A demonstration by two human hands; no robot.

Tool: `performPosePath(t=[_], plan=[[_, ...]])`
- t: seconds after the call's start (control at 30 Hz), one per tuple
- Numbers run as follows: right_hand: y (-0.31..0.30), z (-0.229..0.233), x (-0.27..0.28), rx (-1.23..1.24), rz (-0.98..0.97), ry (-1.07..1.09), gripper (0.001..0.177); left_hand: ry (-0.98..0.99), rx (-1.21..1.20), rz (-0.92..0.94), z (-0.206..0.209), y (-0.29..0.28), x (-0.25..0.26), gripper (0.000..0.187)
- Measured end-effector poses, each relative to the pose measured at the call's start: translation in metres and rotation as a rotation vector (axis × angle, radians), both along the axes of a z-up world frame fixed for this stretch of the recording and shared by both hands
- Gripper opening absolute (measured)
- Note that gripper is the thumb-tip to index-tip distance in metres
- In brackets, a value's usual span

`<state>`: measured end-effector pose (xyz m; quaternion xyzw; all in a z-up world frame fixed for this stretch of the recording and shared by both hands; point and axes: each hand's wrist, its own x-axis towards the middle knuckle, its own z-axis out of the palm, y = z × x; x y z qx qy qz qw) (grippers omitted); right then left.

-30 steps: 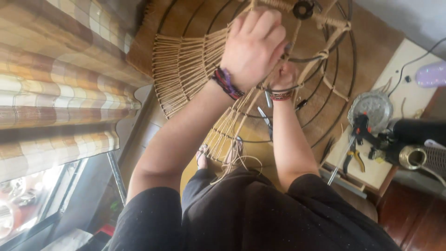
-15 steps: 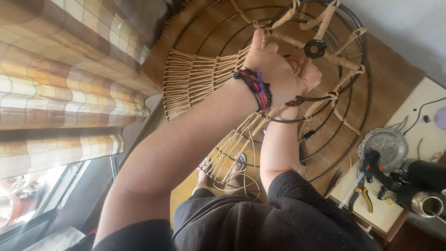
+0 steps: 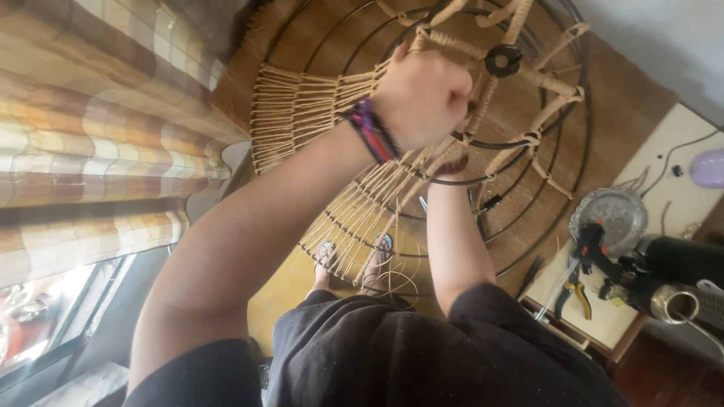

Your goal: Weaving wicker or rattan strands around a metal frame to construct a chair.

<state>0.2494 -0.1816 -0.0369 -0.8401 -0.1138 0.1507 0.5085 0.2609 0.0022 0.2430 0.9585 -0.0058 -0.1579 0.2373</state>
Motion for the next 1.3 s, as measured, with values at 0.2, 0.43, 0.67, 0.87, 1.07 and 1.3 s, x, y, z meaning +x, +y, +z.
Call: performPosePath(t=[0.2,0.43,0.67,0.87,1.07,1.3], plan=[[-0.012,0.035,-0.038,0.048,-0.052,0.083,0.043,-0.866,-0.469,-0.022,-0.025,0.011,-0.011,0.034],[-0.011,0.078,-0.063,0.653,-0.048,0.191,0.036,-1.014,-0.418,0.032,-0.048,0.005,-0.016,0.010],[-0.006,0.057,-0.067,0.678,-0.362,0.291,0.011,-1.122,-0.456,-0.058,-0.044,0.001,-0.040,0.027],[-0.004,0.039,-0.066,0.508,-0.324,0.019,0.034,-0.777,-1.043,-0.149,-0.177,-0.017,-0.166,0.030],[-0.005,0.074,-0.081,0.409,-0.418,0.224,0.036,-0.765,-0.885,-0.219,-0.301,-0.016,-0.211,0.034],[-0.025,0.204,-0.176,0.828,-0.018,-0.048,0.048,-0.797,-1.122,-0.034,-0.264,-0.014,-0.222,0.025]])
